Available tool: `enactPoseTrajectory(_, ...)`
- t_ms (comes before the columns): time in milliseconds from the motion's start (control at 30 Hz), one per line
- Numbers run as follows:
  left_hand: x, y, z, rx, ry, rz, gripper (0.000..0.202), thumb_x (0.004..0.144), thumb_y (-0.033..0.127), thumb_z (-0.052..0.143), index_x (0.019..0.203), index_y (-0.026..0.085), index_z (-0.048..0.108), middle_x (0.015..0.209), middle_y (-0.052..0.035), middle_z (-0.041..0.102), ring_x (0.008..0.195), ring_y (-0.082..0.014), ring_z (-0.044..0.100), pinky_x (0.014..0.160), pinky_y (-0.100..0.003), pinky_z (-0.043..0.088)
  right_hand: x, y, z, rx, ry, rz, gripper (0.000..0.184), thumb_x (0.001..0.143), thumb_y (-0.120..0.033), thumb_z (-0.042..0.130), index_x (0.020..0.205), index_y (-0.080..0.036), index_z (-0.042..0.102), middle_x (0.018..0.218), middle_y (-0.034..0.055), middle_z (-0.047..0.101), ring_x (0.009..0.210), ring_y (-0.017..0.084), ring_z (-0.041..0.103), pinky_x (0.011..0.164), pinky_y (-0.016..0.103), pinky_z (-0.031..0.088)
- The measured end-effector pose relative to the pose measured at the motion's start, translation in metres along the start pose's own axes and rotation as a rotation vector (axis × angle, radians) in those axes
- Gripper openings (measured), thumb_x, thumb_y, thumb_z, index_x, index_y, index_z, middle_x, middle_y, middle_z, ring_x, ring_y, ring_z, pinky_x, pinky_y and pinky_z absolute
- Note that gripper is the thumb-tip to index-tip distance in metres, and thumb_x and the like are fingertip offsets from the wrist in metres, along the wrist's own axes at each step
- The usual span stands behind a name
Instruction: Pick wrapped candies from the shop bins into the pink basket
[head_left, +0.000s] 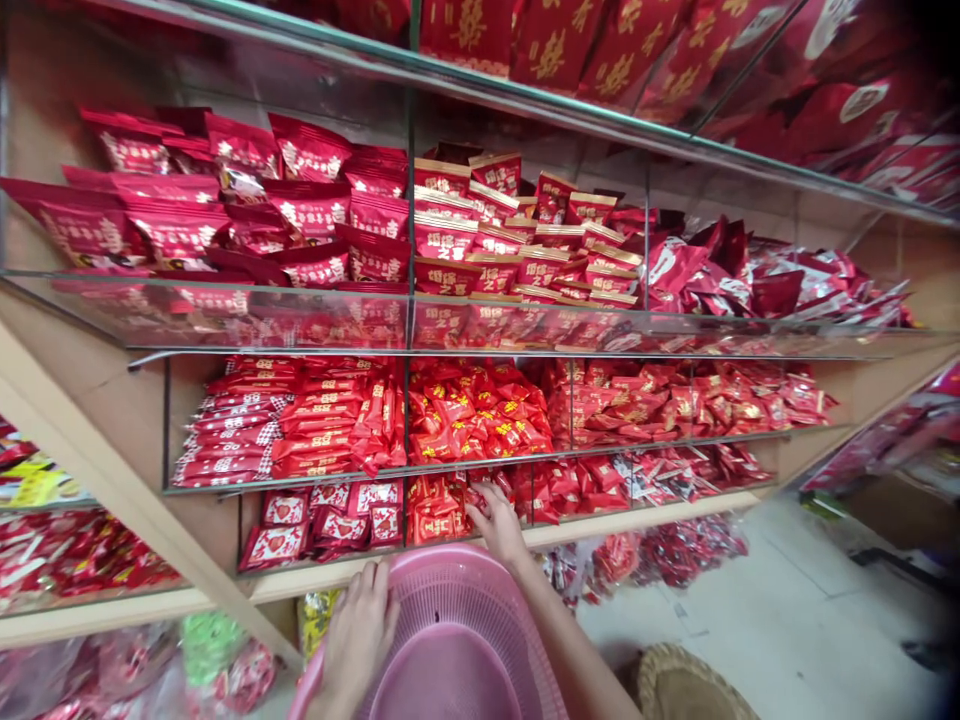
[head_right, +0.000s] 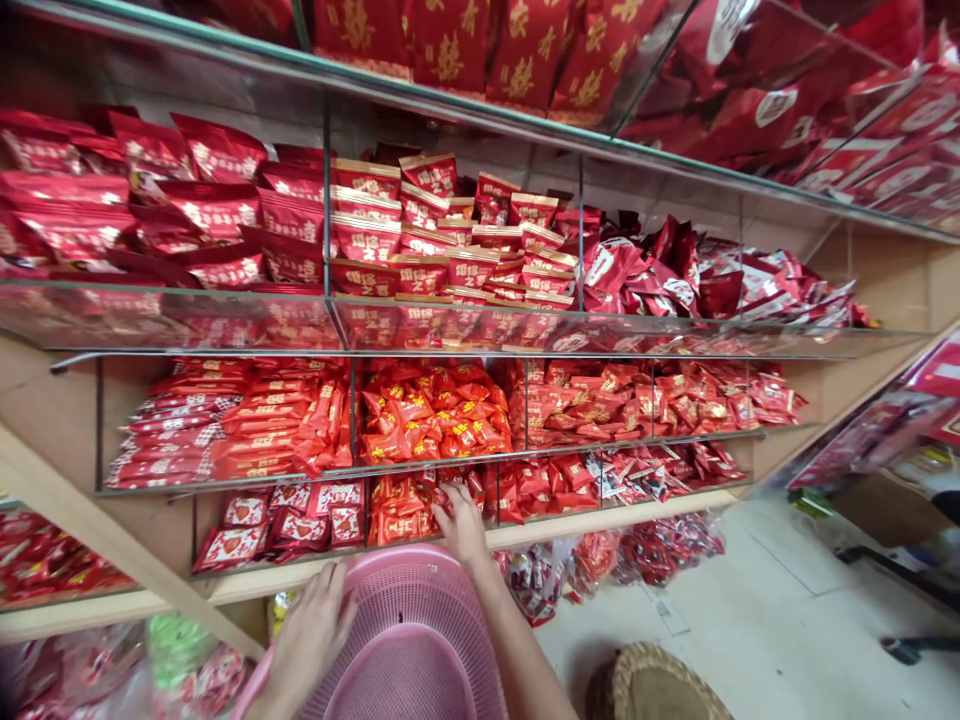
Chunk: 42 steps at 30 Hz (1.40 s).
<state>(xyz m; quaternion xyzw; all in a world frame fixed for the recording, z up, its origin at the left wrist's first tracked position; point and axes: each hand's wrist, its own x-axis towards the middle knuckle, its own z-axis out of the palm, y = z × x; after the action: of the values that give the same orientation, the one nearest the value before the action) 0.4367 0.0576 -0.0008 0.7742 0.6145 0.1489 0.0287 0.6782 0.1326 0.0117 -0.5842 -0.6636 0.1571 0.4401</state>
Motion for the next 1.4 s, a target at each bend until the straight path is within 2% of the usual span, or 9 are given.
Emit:
enactPoseTrajectory(133, 0.001, 0.003, 0.002, -0.018, 0.013, 0.011, 0.037, 0.085, 0.02, 0.033, 0.119, 0.018, 0.047, 0.11, -0.0085, 0.058, 0.1, -0.0208, 0.055, 0.083, -0.034, 0.043, 0.002, -0.007, -0.007, 0.088, 0.075, 0.032, 0.031, 0.087, -0.036, 0.042, 0.105, -0.019, 0.06, 0.103, 0.0092, 0.064, 0.096, 0.019, 0.059, 0.085, 0.033, 0.045)
enactPoseTrajectory(233, 0.002, 0.004, 0.003, -0.011, 0.01, 0.018, 0.035, 0.085, 0.02, 0.033, 0.118, 0.018, 0.047, 0.11, -0.008, 0.058, 0.099, -0.0207, 0.055, 0.082, -0.034, 0.043, 0.001, -0.009, -0.011, 0.17, 0.107, 0.095, 0.033, 0.086, -0.044, 0.044, 0.098, -0.019, 0.061, 0.086, 0.0057, 0.065, 0.079, 0.018, 0.059, 0.071, 0.029, 0.048)
enactPoseTrajectory(367, 0.002, 0.004, 0.002, -0.007, 0.014, 0.026, 0.034, 0.085, 0.02, 0.033, 0.117, 0.018, 0.047, 0.109, -0.0074, 0.058, 0.098, -0.0206, 0.056, 0.082, -0.033, 0.044, -0.002, -0.009, -0.016, 0.308, 0.113, 0.199, 0.033, 0.083, -0.048, 0.047, 0.088, -0.018, 0.058, 0.063, -0.001, 0.058, 0.056, 0.013, 0.052, 0.053, 0.024, 0.044)
enactPoseTrajectory(600, 0.002, 0.004, 0.002, 0.002, -0.009, 0.016, 0.036, 0.085, 0.019, 0.035, 0.119, 0.017, 0.046, 0.111, -0.0089, 0.057, 0.101, -0.0208, 0.055, 0.085, -0.033, 0.043, 0.001, -0.013, -0.026, 0.72, 0.266, 0.457, 0.033, 0.072, -0.051, 0.061, 0.072, -0.02, 0.049, 0.054, -0.0049, 0.053, 0.05, 0.012, 0.052, 0.047, 0.022, 0.04)
enactPoseTrajectory(733, 0.002, 0.004, 0.002, -0.027, -0.001, 0.018, 0.035, 0.085, 0.019, 0.035, 0.119, 0.017, 0.047, 0.112, -0.0091, 0.057, 0.101, -0.0204, 0.055, 0.084, -0.033, 0.043, 0.001, -0.011, -0.03, 0.887, 0.312, 0.557, 0.037, 0.066, -0.049, 0.068, 0.072, -0.021, 0.045, 0.051, -0.0079, 0.051, 0.047, 0.01, 0.051, 0.044, 0.019, 0.037)
enactPoseTrajectory(1067, 0.003, 0.001, 0.008, 0.003, 0.031, 0.044, 0.031, 0.085, 0.021, 0.037, 0.113, 0.017, 0.05, 0.108, -0.0093, 0.058, 0.097, -0.0219, 0.056, 0.081, -0.034, 0.044, -0.006, -0.007, -0.036, 0.749, 0.304, 0.584, 0.04, 0.068, -0.056, 0.062, 0.065, -0.02, 0.045, 0.042, -0.0081, 0.047, 0.042, 0.009, 0.044, 0.045, 0.021, 0.033)
enactPoseTrajectory(1167, 0.003, 0.0, 0.01, -0.003, 0.032, 0.053, 0.032, 0.085, 0.021, 0.037, 0.114, 0.016, 0.049, 0.109, -0.0092, 0.057, 0.098, -0.022, 0.055, 0.082, -0.034, 0.044, -0.008, -0.01, -0.04, 0.683, 0.269, 0.552, 0.042, 0.072, -0.06, 0.054, 0.063, -0.02, 0.045, 0.041, -0.0066, 0.046, 0.042, 0.01, 0.042, 0.045, 0.022, 0.032)
enactPoseTrajectory(1300, 0.003, 0.0, 0.01, -0.011, 0.029, 0.052, 0.032, 0.085, 0.02, 0.037, 0.115, 0.016, 0.048, 0.108, -0.0091, 0.057, 0.098, -0.022, 0.055, 0.082, -0.034, 0.044, -0.006, -0.015, -0.049, 0.567, 0.207, 0.499, 0.046, 0.076, -0.063, 0.047, 0.058, -0.021, 0.041, 0.04, -0.0079, 0.035, 0.04, 0.009, 0.031, 0.042, 0.023, 0.025)
enactPoseTrajectory(1400, 0.003, 0.0, 0.009, -0.012, 0.027, 0.05, 0.033, 0.085, 0.021, 0.036, 0.115, 0.016, 0.048, 0.108, -0.0093, 0.057, 0.097, -0.0224, 0.055, 0.081, -0.035, 0.045, -0.003, -0.015, -0.054, 0.46, 0.197, 0.385, 0.045, 0.077, -0.06, 0.047, 0.058, -0.02, 0.039, 0.048, -0.0068, 0.036, 0.048, 0.009, 0.032, 0.047, 0.022, 0.028)
